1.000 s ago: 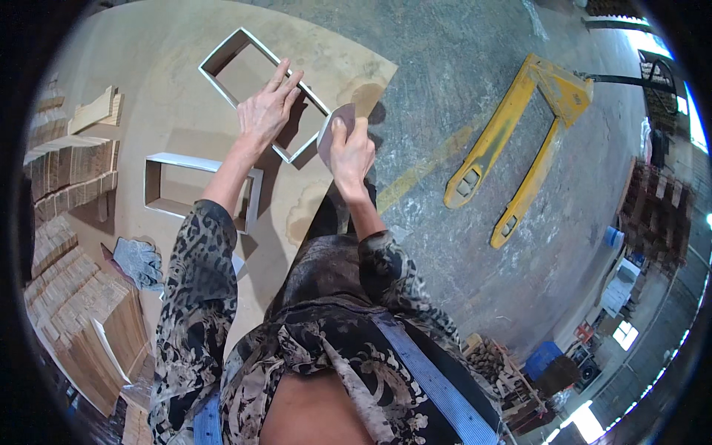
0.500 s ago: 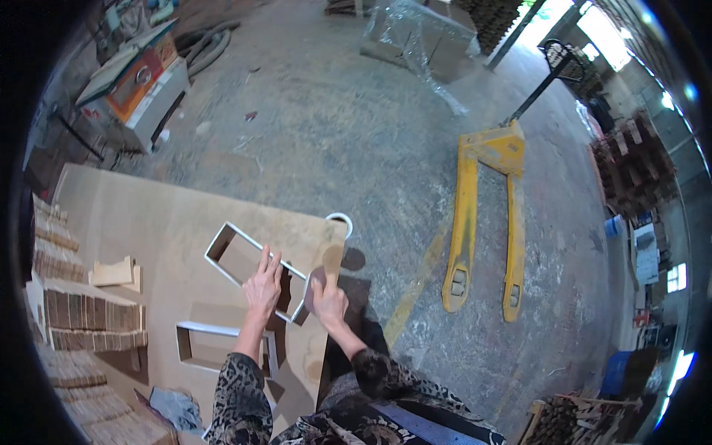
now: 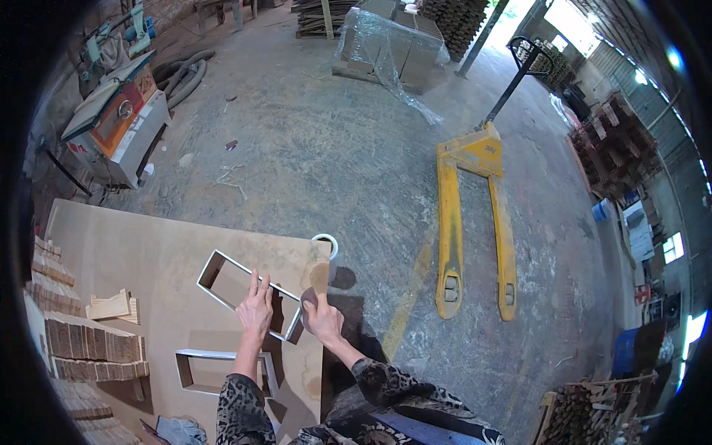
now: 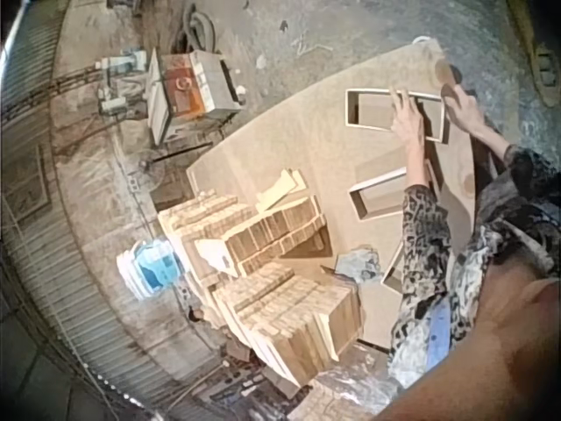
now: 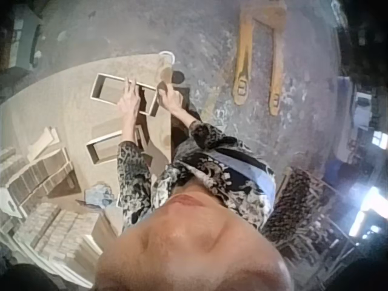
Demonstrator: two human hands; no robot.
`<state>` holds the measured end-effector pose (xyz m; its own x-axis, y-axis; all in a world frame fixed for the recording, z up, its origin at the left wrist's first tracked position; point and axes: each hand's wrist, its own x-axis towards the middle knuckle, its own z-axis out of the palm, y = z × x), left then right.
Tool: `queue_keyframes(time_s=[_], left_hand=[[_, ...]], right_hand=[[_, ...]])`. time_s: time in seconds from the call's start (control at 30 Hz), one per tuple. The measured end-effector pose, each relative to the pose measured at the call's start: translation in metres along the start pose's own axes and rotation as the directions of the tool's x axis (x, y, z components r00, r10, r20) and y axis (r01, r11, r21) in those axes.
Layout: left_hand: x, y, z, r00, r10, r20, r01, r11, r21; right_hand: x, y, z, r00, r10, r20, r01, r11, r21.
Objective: Sanding the edges and corners of small rectangular wooden boxes using a piece of sandpaper.
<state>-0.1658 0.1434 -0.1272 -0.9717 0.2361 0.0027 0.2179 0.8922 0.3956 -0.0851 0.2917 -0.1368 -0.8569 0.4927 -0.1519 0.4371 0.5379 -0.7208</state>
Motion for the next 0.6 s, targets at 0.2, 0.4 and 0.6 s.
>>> queue_keyframes(time_s=[0.2,0.4,0.6], left_hand=[[-0.005,-0.002,0.003,0.997,0.040,-0.066,-0.039,0.999,0.022],[-0.011,-0.006,0.009,0.995,0.049,-0.088,-0.043,0.997,0.062],[-0.002,-0.004,0.015,0.991,0.085,-0.105,-0.070,0.989,0.132]], right_hand=[[-0.006,-0.008,-0.006,1.000,0.014,0.000,-0.014,0.996,0.086],[0.009,-0.011,0.005,0.999,0.021,0.039,-0.022,0.999,0.025],[-0.003,0.005,0.006,0.994,-0.092,-0.057,0.092,0.996,-0.010]])
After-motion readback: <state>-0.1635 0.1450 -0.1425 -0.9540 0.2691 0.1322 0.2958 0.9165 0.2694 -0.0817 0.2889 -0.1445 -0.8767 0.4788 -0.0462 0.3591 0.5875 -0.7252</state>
